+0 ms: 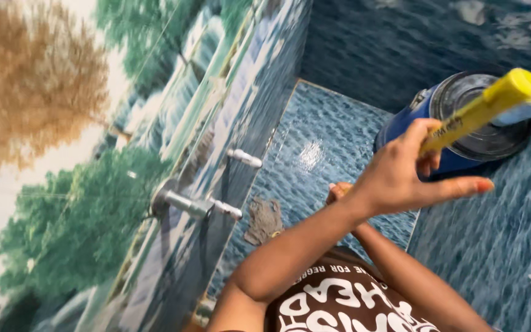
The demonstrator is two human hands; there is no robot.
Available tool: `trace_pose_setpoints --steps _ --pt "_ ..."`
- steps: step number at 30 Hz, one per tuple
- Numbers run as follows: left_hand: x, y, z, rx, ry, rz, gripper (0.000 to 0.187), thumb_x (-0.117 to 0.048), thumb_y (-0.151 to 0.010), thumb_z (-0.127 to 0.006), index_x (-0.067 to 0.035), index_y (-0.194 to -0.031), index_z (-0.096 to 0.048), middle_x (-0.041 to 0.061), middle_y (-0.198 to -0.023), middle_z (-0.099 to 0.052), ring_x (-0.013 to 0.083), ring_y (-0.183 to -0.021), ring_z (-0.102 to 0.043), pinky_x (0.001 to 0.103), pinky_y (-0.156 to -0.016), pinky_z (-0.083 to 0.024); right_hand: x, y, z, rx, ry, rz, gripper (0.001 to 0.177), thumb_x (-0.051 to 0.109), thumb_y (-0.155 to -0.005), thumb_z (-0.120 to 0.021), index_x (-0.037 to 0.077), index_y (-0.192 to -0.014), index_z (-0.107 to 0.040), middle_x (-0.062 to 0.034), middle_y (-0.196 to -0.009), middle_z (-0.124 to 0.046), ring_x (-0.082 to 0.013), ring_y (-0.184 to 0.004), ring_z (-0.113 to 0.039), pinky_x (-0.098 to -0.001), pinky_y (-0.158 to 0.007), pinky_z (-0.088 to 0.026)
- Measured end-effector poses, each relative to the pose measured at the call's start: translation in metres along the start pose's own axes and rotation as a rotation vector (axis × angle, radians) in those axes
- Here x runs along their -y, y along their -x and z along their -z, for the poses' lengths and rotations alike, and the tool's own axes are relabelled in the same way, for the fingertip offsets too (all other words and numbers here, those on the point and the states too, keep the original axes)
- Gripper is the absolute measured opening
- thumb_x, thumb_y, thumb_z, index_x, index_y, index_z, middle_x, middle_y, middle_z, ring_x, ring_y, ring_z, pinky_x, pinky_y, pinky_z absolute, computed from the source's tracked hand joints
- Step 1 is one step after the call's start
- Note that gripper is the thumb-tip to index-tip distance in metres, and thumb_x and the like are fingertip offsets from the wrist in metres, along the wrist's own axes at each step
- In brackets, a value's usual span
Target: The person mops the floor of a small bathroom area with a yellow-handled mop and then uses a container to pour water onto the floor.
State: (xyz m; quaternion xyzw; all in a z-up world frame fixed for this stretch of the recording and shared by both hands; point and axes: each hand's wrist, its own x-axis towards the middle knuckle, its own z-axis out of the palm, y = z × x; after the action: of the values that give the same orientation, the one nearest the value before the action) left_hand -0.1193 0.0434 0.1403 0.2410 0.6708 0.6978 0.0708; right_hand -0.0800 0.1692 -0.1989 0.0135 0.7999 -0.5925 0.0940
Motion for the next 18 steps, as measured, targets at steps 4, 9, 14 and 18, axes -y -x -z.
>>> trace_pose_setpoints --steps 4,9,14,18 --pt "-0.007 0.01 -0.025 0.009 0.006 -0.187 0.077 -0.075 -0.082 -0.067 -0.006 -0.115 -0.057 -0.002 -0.075 -0.055 0.0127 -0.067 -0.064 0.031 -0.065 -0.054 0.031 0.01 0.037 -0.15 0.092 0.216 0.036 0.019 -0.097 -0.055 0.005 -0.064 -0.056 -0.0049 -0.059 -0.058 -0.0156 -0.051 -0.053 -0.0343 -0.053 -0.046" --pt "0.015 0.027 -0.056 0.096 -0.081 -0.348 0.055 -0.062 -0.093 -0.066 -0.009 -0.106 -0.057 0.001 -0.081 -0.057 0.0172 -0.071 -0.06 0.031 -0.068 -0.047 0.073 -0.018 0.033 -0.286 0.054 0.509 0.036 0.012 -0.098 -0.055 0.006 -0.062 -0.053 -0.0045 -0.057 -0.056 -0.0158 -0.048 -0.052 -0.0333 -0.052 -0.044" --pt "0.04 0.054 -0.05 0.151 -0.159 -0.394 0.04 -0.046 -0.086 -0.074 -0.01 -0.09 -0.058 0.003 -0.076 -0.058 0.0215 -0.074 -0.063 0.035 -0.071 -0.046 0.091 -0.051 0.033 -0.386 0.112 0.531 0.028 0.007 -0.095 -0.057 0.002 -0.068 -0.06 -0.0069 -0.058 -0.056 -0.0165 -0.049 -0.054 -0.0318 -0.053 -0.043" --pt "0.064 0.066 -0.037 0.054 -0.23 -0.403 0.041 -0.038 -0.088 -0.078 -0.01 -0.073 -0.053 0.006 -0.071 -0.056 0.0255 -0.071 -0.061 0.038 -0.075 -0.049 0.075 -0.07 0.041 -0.323 0.218 0.556 0.03 0.002 -0.096 -0.062 0.001 -0.068 -0.051 -0.0109 -0.064 -0.049 -0.022 -0.054 -0.048 -0.0372 -0.056 -0.038"
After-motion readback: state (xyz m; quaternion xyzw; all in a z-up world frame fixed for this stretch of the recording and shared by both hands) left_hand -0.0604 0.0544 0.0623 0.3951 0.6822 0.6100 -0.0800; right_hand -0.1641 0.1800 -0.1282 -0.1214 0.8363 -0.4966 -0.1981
